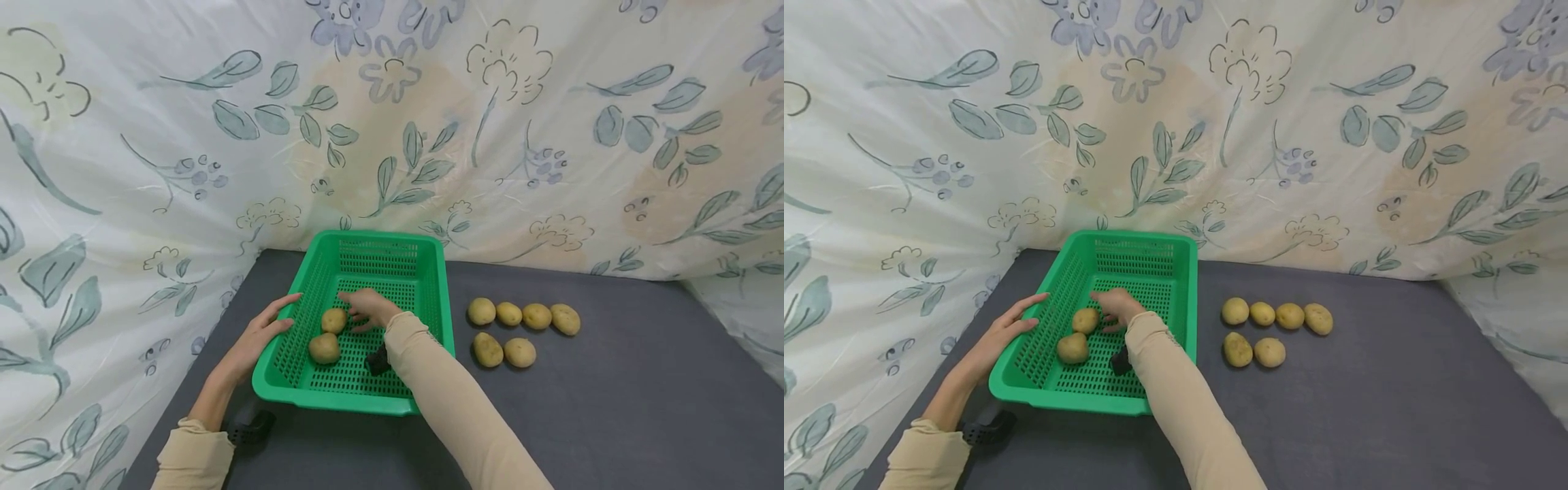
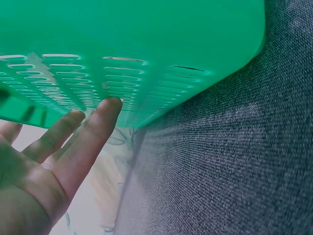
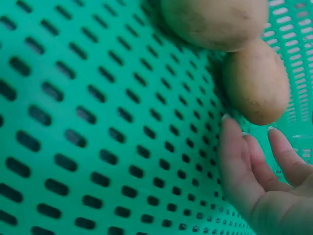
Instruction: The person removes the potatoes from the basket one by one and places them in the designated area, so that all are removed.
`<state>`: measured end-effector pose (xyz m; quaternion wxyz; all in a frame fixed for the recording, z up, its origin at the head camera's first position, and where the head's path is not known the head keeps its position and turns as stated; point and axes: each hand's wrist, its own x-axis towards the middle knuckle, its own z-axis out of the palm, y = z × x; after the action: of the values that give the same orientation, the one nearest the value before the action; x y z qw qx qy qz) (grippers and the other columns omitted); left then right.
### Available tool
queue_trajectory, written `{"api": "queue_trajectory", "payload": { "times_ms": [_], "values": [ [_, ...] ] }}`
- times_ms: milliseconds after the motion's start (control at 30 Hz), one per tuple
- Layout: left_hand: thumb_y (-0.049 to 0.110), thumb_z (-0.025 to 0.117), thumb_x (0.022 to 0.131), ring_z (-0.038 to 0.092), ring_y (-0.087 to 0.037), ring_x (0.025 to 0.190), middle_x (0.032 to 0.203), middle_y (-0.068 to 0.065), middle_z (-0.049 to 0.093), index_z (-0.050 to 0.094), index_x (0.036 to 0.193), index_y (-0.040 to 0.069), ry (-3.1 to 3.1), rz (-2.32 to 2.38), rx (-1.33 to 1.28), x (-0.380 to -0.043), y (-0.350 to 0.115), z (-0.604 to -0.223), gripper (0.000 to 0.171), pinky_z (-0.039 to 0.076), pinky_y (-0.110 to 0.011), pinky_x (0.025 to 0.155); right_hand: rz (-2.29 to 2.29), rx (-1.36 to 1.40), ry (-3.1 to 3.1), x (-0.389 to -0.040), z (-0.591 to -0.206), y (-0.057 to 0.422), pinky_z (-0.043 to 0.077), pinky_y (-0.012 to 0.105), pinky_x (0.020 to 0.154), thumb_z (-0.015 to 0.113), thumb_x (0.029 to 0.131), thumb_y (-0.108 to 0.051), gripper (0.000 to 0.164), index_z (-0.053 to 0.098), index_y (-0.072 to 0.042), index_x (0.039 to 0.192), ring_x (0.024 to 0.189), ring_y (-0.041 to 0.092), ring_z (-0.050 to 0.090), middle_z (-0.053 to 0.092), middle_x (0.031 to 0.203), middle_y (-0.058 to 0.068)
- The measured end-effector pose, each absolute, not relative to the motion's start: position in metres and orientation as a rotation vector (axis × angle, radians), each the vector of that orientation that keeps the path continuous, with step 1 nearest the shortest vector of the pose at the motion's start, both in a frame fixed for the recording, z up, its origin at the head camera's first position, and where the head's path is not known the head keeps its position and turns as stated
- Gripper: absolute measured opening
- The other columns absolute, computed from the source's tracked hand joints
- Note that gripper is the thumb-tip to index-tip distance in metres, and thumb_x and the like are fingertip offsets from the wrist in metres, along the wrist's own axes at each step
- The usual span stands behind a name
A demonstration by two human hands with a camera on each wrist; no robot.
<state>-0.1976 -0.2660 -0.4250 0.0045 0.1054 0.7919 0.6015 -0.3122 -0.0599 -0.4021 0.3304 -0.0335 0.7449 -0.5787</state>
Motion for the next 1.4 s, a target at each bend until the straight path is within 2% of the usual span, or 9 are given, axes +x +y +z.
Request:
{"api": "queue_trajectory", "payload": {
  "times_ms": [100, 233, 433, 533, 800, 1400],
  "values": [
    [0.025, 0.04, 0.104, -0.003, -0.042, 0.14, 0.157, -0.015, 0.003, 0.026, 0.151, 0.009, 2.476, 1.887, 0.334, -0.197, -0.266, -0.425, 0.052, 0.016, -0.068, 0.102, -1.497, -0.103, 1.949, -0.31, -0.404, -0.062, 0.053, 0.042, 0.08, 0.055, 0.099, -0.028, 0.055, 0.039, 0.002, 0.141, 0.12, 0.039, 0.046, 0.046, 0.13, 0.023],
    [0.026, 0.04, 0.104, 0.0, -0.042, 0.14, 0.157, -0.015, 0.003, 0.026, 0.151, 0.01, 2.471, 1.887, 0.34, -0.198, -0.266, -0.425, 0.052, 0.018, -0.066, 0.102, -1.463, -0.154, 1.97, -0.307, -0.404, -0.064, 0.054, 0.042, 0.078, 0.061, 0.095, -0.025, 0.048, 0.05, 0.003, 0.133, 0.117, 0.039, 0.048, 0.051, 0.126, 0.02],
    [0.026, 0.04, 0.104, 0.002, -0.041, 0.14, 0.157, -0.014, 0.004, 0.026, 0.151, 0.01, 2.469, 1.893, 0.342, -0.198, -0.266, -0.425, 0.051, 0.019, -0.065, 0.102, -1.415, -0.204, 2.009, -0.307, -0.405, -0.065, 0.055, 0.039, 0.077, 0.069, 0.09, -0.019, 0.036, 0.063, 0.003, 0.117, 0.105, 0.034, 0.055, 0.059, 0.106, 0.013],
    [0.026, 0.04, 0.104, 0.001, -0.041, 0.14, 0.157, -0.014, 0.004, 0.026, 0.151, 0.01, 2.47, 1.893, 0.342, -0.199, -0.266, -0.425, 0.052, 0.018, -0.065, 0.102, -1.404, -0.204, 2.028, -0.306, -0.404, -0.065, 0.055, 0.038, 0.077, 0.071, 0.088, -0.017, 0.038, 0.062, 0.005, 0.118, 0.101, 0.031, 0.058, 0.06, 0.103, 0.013],
    [0.025, 0.04, 0.104, -0.002, -0.04, 0.141, 0.157, -0.014, 0.005, 0.026, 0.151, 0.01, 2.481, 1.883, 0.334, -0.199, -0.266, -0.425, 0.051, 0.016, -0.066, 0.103, -1.388, -0.239, 2.087, -0.304, -0.405, -0.068, 0.053, 0.037, 0.082, 0.073, 0.086, -0.013, 0.045, 0.057, 0.008, 0.123, 0.1, 0.028, 0.06, 0.059, 0.108, 0.014],
    [0.025, 0.041, 0.104, 0.002, -0.041, 0.14, 0.157, -0.013, 0.005, 0.027, 0.151, 0.011, 2.455, 1.898, 0.336, -0.199, -0.267, -0.424, 0.051, 0.018, -0.066, 0.102, -1.326, -0.258, 2.207, -0.301, -0.405, -0.073, 0.054, 0.033, 0.078, 0.08, 0.08, -0.013, 0.045, 0.062, 0.001, 0.119, 0.094, 0.024, 0.062, 0.059, 0.107, 0.01]
  ]
}}
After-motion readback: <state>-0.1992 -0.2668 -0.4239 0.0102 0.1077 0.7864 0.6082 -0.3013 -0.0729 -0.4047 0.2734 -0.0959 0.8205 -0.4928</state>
